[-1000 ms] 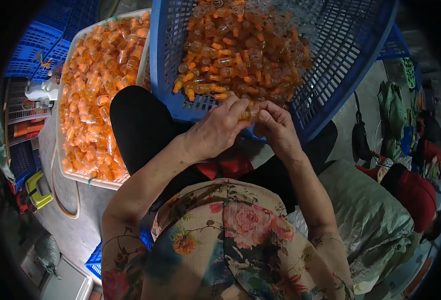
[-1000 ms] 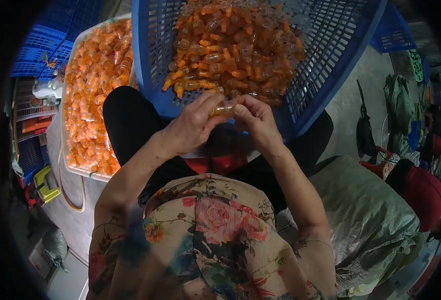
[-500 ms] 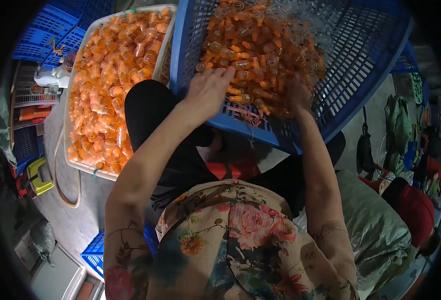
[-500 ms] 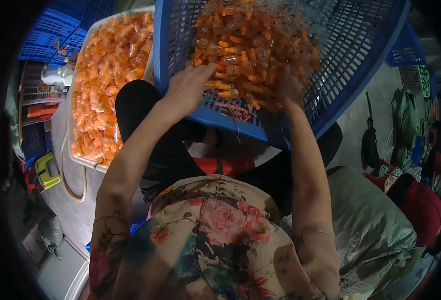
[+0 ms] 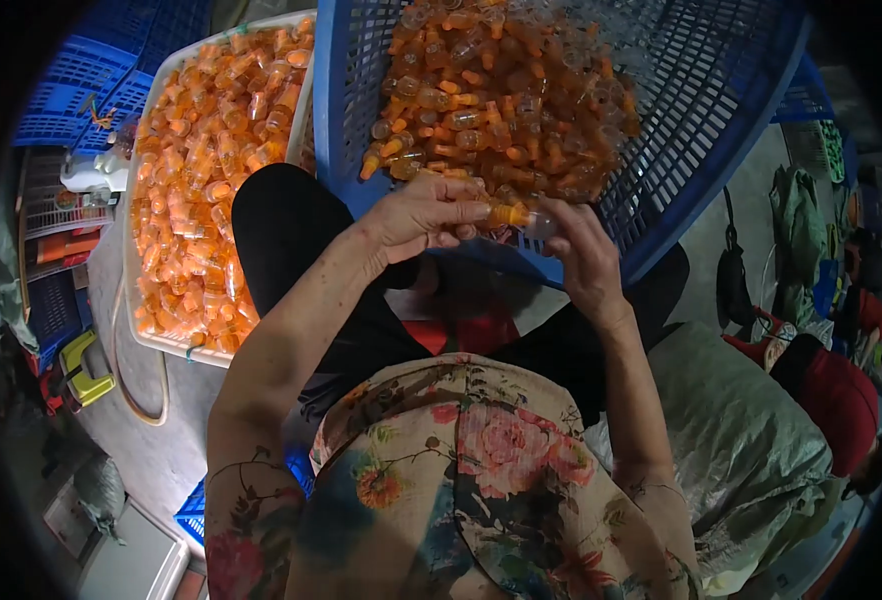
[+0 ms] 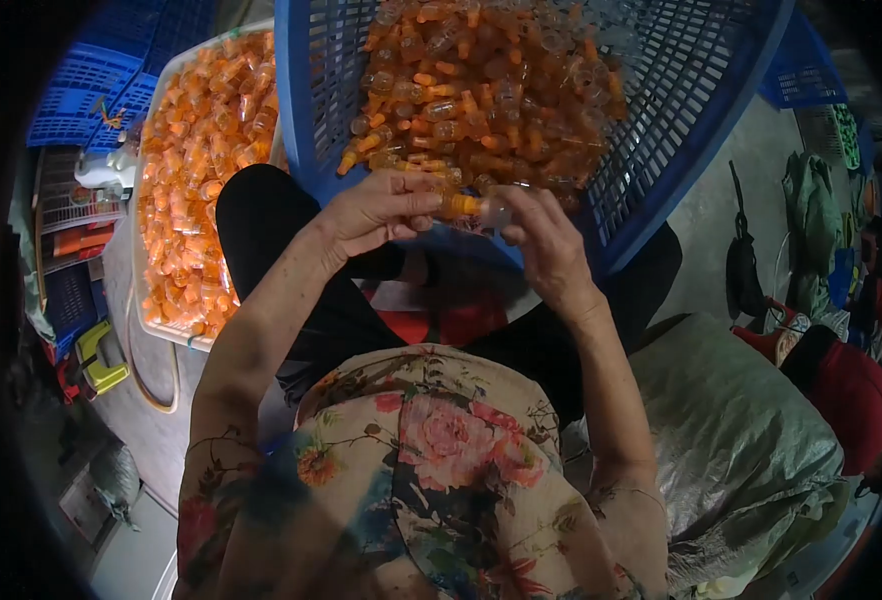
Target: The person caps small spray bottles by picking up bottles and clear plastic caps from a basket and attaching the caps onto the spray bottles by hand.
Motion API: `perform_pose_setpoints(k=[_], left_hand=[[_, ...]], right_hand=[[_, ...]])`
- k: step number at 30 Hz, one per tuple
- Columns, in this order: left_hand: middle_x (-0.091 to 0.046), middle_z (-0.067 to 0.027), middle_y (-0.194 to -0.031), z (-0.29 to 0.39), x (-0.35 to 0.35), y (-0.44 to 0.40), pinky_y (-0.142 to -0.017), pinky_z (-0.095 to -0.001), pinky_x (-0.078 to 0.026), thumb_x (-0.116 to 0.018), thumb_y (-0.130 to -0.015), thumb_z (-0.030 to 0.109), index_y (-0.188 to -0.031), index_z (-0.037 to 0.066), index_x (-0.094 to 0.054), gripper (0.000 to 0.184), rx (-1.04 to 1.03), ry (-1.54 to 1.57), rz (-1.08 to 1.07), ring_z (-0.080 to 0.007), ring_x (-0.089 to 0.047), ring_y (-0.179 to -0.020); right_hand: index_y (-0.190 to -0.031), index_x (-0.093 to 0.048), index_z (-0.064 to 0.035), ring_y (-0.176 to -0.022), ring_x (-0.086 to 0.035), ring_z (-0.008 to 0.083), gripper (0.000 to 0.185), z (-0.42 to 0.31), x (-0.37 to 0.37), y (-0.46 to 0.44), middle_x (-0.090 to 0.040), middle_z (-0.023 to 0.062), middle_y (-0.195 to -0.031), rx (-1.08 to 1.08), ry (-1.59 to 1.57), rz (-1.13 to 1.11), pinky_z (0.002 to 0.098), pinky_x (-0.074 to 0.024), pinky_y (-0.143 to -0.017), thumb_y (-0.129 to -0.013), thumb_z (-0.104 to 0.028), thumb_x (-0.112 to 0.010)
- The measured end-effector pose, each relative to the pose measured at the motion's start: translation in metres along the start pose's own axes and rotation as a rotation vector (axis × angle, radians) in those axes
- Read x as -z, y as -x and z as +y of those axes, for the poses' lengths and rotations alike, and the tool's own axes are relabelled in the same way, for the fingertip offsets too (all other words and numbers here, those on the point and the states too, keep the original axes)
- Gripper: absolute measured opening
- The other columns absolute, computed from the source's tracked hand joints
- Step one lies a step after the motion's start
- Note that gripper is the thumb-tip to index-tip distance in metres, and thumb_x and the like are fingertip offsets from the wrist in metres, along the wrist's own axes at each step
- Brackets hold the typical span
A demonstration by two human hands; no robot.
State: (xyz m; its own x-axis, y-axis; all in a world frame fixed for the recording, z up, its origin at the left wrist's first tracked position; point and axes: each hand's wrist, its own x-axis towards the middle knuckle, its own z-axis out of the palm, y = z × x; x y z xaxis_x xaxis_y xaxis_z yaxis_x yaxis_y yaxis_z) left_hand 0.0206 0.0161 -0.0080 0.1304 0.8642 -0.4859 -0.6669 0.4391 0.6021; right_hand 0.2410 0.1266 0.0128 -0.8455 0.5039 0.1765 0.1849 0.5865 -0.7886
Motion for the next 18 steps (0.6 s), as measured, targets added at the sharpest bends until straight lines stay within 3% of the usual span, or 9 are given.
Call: perform_pose_setpoints(k=[6, 8, 10, 11, 12, 13, 15, 16, 18], left_hand=[[-0.059, -0.0012, -0.082, -0.011, -0.012, 0.004, -0.048, -0.0135, -0.038, -0.067, -0.089, 0.019, -0.103, 0.001, -0.060, 0.024, 0.165, 0.198, -0.173, -0.0024, -0.050, -0.064], [-0.058, -0.0010, -0.082, -0.016, -0.017, 0.004, -0.049, -0.0144, -0.039, -0.068, -0.089, 0.021, -0.101, 0.002, -0.061, 0.023, 0.196, 0.225, -0.219, -0.0016, -0.049, -0.064], [-0.059, -0.0052, -0.082, -0.022, -0.023, 0.002, -0.055, -0.0220, -0.044, -0.068, -0.087, 0.014, -0.103, 0.001, -0.060, 0.022, -0.028, 0.050, -0.163, -0.0106, -0.056, -0.068], [-0.059, -0.0052, -0.082, -0.026, -0.028, 0.003, -0.055, -0.0220, -0.044, -0.068, -0.087, 0.014, -0.103, 0.001, -0.060, 0.022, -0.024, 0.052, -0.170, -0.0106, -0.056, -0.068], [-0.060, -0.0092, -0.089, -0.025, -0.037, 0.006, -0.061, -0.0256, -0.048, -0.067, -0.086, 0.010, -0.110, -0.001, -0.058, 0.028, -0.431, -0.533, -0.011, -0.0149, -0.059, -0.075], [-0.060, -0.0132, -0.095, -0.024, -0.044, 0.009, -0.068, -0.0292, -0.052, -0.066, -0.085, 0.006, -0.118, -0.003, -0.056, 0.035, -0.838, -1.114, 0.164, -0.0193, -0.063, -0.082], [-0.060, -0.0148, -0.101, -0.025, -0.045, 0.016, -0.072, -0.0314, -0.053, -0.066, -0.082, 0.002, -0.119, -0.001, -0.055, 0.039, -0.858, -1.190, 0.132, -0.0238, -0.063, -0.088], [-0.059, -0.0164, -0.106, -0.023, -0.041, 0.022, -0.077, -0.0336, -0.053, -0.066, -0.079, -0.002, -0.121, 0.000, -0.055, 0.043, -0.870, -1.274, 0.109, -0.0283, -0.063, -0.095], [-0.058, -0.0161, -0.108, -0.012, -0.033, 0.042, -0.079, -0.0364, -0.053, -0.063, -0.079, -0.004, -0.119, 0.003, -0.056, 0.041, -0.938, -1.412, 0.127, -0.0305, -0.062, -0.095]], right_hand=[[-0.123, -0.052, -0.0027, -0.080, -0.059, 0.0289, 0.050, -0.006, 0.001, -0.003, -0.056, 0.0140, -0.094, 0.298, 0.270, -0.070, 0.0358, -0.0503, -0.065, -0.076, -0.003, -0.068], [-0.122, -0.052, -0.0017, -0.078, -0.059, 0.0260, 0.045, -0.009, 0.002, -0.003, -0.056, 0.0131, -0.092, 0.296, 0.268, -0.079, 0.0343, -0.0496, -0.063, -0.079, -0.006, -0.067], [-0.121, -0.052, -0.0007, -0.075, -0.059, 0.0231, 0.041, -0.010, 0.001, -0.002, -0.057, 0.0122, -0.090, 0.290, 0.267, -0.085, 0.0329, -0.0489, -0.060, -0.083, -0.008, -0.066], [-0.118, -0.053, 0.0000, -0.073, -0.059, 0.0194, 0.034, -0.013, -0.001, 0.001, -0.058, 0.0088, -0.089, -0.084, -0.021, -0.126, 0.0317, -0.0475, -0.058, -0.088, -0.014, -0.062], [-0.116, -0.054, 0.0007, -0.070, -0.058, 0.0156, 0.030, -0.014, -0.002, 0.003, -0.060, 0.0054, -0.088, -0.456, -0.308, -0.158, 0.0306, -0.0461, -0.057, -0.093, -0.019, -0.059], [-0.116, -0.054, 0.0007, -0.070, -0.058, 0.0156, 0.030, -0.004, -0.006, 0.006, -0.060, 0.0054, -0.088, -0.461, -0.300, -0.153, 0.0306, -0.0461, -0.057, -0.093, -0.019, -0.059], [-0.116, -0.056, -0.0018, -0.068, -0.055, 0.0083, 0.035, 0.023, -0.017, 0.012, -0.060, 0.0007, -0.089, -0.521, -1.486, -0.288, 0.0249, -0.0443, -0.057, -0.097, -0.032, -0.053], [-0.116, -0.056, -0.0018, -0.068, -0.055, 0.0083, 0.035, 0.013, -0.022, 0.008, -0.060, 0.0007, -0.089, -0.520, -1.483, -0.285, 0.0249, -0.0443, -0.057, -0.097, -0.032, -0.053], [-0.123, -0.054, -0.0049, -0.074, -0.060, 0.0087, 0.036, -0.014, -0.038, 0.001, -0.061, 0.0037, -0.096, -0.659, -1.305, -0.188, 0.0211, -0.0464, -0.062, -0.096, -0.028, -0.056]])
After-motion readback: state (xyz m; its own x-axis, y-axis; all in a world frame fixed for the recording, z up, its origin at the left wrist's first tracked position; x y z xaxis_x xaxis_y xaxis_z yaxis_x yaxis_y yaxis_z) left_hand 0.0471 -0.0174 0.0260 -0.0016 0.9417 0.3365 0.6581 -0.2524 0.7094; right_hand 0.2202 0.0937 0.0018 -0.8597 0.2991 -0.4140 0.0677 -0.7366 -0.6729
